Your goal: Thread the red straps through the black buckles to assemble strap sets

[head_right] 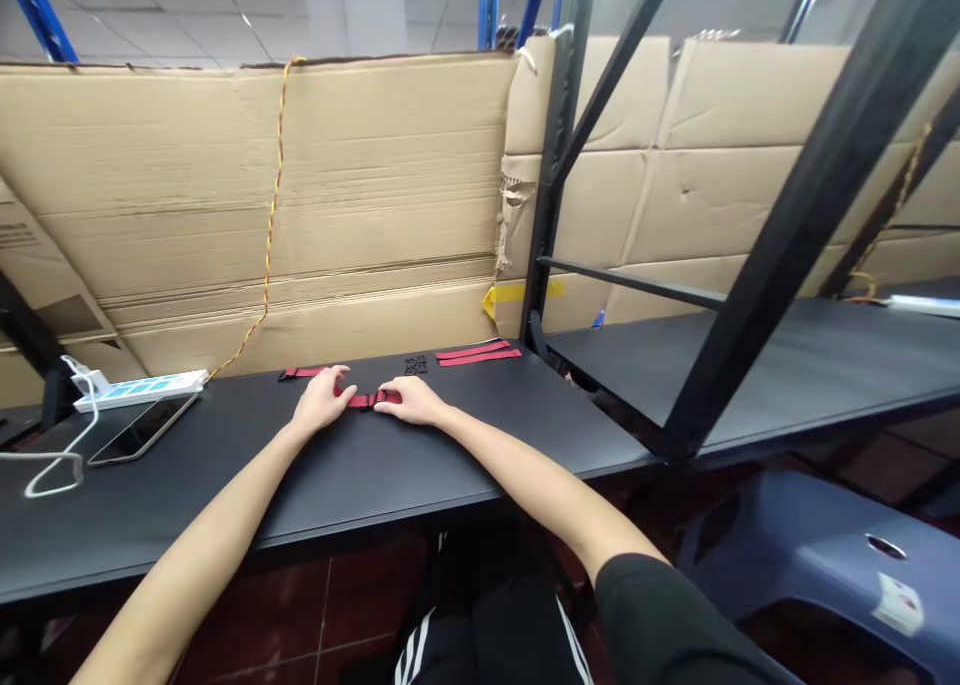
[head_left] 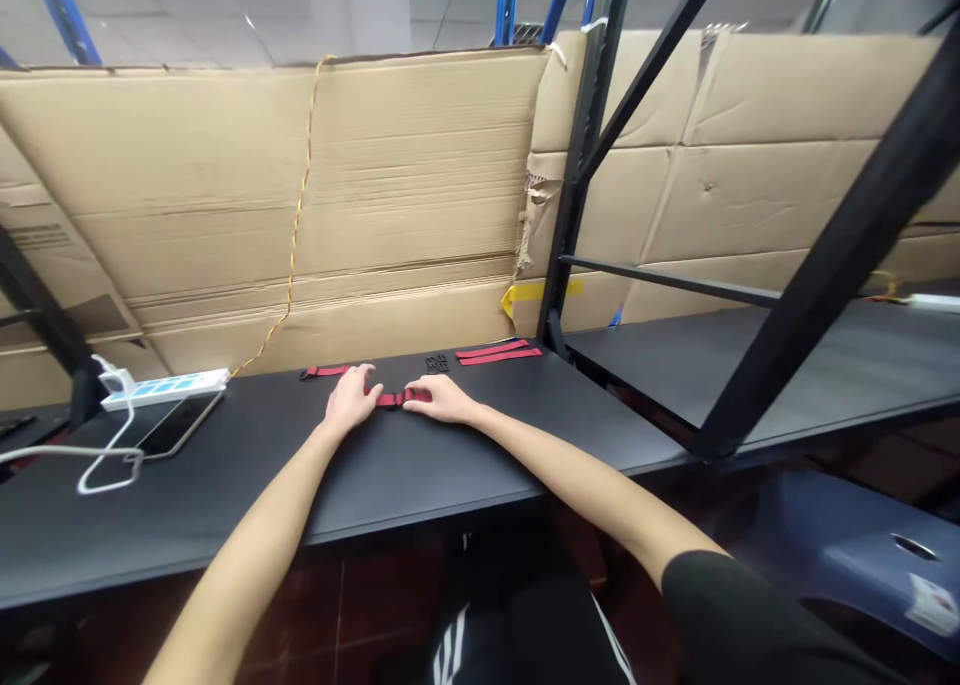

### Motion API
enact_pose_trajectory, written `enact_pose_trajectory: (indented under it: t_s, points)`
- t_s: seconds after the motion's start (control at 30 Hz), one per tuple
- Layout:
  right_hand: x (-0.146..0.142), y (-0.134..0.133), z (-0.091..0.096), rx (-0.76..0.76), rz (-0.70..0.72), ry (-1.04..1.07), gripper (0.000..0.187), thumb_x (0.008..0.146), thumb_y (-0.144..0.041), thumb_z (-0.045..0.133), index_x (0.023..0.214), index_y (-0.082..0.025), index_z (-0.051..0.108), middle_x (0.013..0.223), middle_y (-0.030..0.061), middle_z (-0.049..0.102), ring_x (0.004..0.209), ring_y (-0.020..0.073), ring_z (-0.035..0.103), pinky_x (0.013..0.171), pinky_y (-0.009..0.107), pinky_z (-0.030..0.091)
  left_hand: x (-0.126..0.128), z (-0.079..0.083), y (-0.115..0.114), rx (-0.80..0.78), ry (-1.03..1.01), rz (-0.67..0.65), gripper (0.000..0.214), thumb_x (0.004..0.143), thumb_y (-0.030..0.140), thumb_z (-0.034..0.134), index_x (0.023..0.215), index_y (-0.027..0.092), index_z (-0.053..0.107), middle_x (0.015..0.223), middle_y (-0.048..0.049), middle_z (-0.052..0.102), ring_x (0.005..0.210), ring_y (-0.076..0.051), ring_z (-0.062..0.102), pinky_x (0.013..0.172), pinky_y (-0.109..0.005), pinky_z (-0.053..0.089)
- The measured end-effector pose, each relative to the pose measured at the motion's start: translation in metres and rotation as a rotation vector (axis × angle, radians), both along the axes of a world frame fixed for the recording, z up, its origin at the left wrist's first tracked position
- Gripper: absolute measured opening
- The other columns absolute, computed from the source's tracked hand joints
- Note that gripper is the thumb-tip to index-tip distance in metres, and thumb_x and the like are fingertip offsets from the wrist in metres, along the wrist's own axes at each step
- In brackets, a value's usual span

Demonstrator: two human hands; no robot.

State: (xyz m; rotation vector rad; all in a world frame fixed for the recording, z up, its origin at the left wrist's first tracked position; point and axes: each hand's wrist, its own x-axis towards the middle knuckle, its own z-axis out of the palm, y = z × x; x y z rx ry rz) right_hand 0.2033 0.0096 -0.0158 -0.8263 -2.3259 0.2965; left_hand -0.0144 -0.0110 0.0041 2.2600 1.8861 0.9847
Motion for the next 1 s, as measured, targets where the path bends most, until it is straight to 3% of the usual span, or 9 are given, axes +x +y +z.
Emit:
enact_pose_trajectory:
  t_s: [0.1,0.2,0.3,0.37,0.47,0.57,0.77,1.0]
  points:
    - [0.001,0.006,-0.003,-0.102,0.018,0.027,0.041,0.078,-0.039,0.068,0.113,-0.016,0.067,0.1,0.0086,0.069,0.086,0.02,0.062,0.079,0.031,0.045,0.001,0.003,-0.006,0.127,0.241,0.005,0.05,0.082,0.029,0.058,0.13,0.021,0.048,0.124,-0.0121,0.056,0.113,-0.028,0.051,0.093,-0.041,0.043]
    - [0.005,0.015,-0.007,-0.28,0.069,0.077,0.048,0.079,-0.034,0.067,0.122,-0.015,0.061,0.099,0.0083,0.07,0.08,0.0174,0.062,0.076,0.029,0.048,0.007,0.008,-0.013,0.219,0.415,-0.029,0.044,0.083,0.02,0.057,0.127,0.024,0.052,0.127,-0.0113,0.055,0.117,-0.03,0.047,0.098,-0.047,0.036]
    - [0.008,0.023,-0.01,-0.37,0.082,0.124,0.044,0.079,-0.03,0.064,0.119,-0.013,0.064,0.089,0.0066,0.071,0.072,0.0156,0.062,0.07,0.028,0.049,0.012,0.012,-0.016,0.25,0.491,-0.112,0.033,0.086,0.021,0.056,0.118,0.025,0.059,0.125,-0.0103,0.057,0.118,-0.029,0.047,0.1,-0.048,0.033]
    - [0.01,0.025,-0.01,-0.388,0.085,0.141,0.039,0.078,-0.032,0.065,0.113,-0.013,0.068,0.087,0.0067,0.072,0.072,0.0164,0.063,0.069,0.028,0.049,0.014,0.011,-0.016,0.203,0.479,-0.201,0.03,0.088,0.033,0.055,0.117,0.024,0.06,0.122,-0.0097,0.059,0.114,-0.027,0.05,0.098,-0.045,0.036]
    - [0.011,0.022,-0.008,-0.401,0.115,0.145,0.036,0.078,-0.035,0.065,0.106,-0.014,0.071,0.088,0.0069,0.073,0.074,0.0179,0.064,0.069,0.027,0.049,0.016,0.007,-0.014,0.072,0.43,-0.359,0.044,0.088,0.049,0.053,0.122,0.023,0.059,0.117,-0.0089,0.062,0.106,-0.025,0.055,0.09,-0.037,0.043]
    - [0.01,0.016,-0.003,-0.38,0.124,0.119,0.03,0.078,-0.033,0.063,0.099,-0.014,0.074,0.087,0.0064,0.074,0.076,0.0186,0.065,0.07,0.027,0.049,0.017,0.002,-0.013,-0.031,0.413,-0.445,0.042,0.09,0.048,0.05,0.122,0.024,0.06,0.108,-0.008,0.065,0.099,-0.022,0.057,0.084,-0.032,0.045]
    - [0.018,0.019,0.01,-0.364,0.104,0.0,0.022,0.074,-0.023,0.062,0.089,-0.013,0.075,0.081,0.0051,0.074,0.072,0.017,0.065,0.066,0.025,0.047,0.019,0.004,-0.014,-0.097,0.385,-0.403,0.034,0.089,0.046,0.048,0.106,0.025,0.068,0.106,-0.0087,0.062,0.098,-0.024,0.058,0.081,-0.03,0.045]
    - [0.073,0.047,0.022,-0.5,0.009,-0.129,0.016,0.064,-0.019,0.065,0.076,-0.013,0.073,0.072,0.0027,0.071,0.066,0.0151,0.062,0.064,0.023,0.046,0.005,0.013,-0.01,-0.171,0.328,-0.379,0.029,0.083,0.038,0.054,0.097,0.021,0.072,0.098,-0.0092,0.061,0.089,-0.023,0.06,0.082,-0.031,0.045]
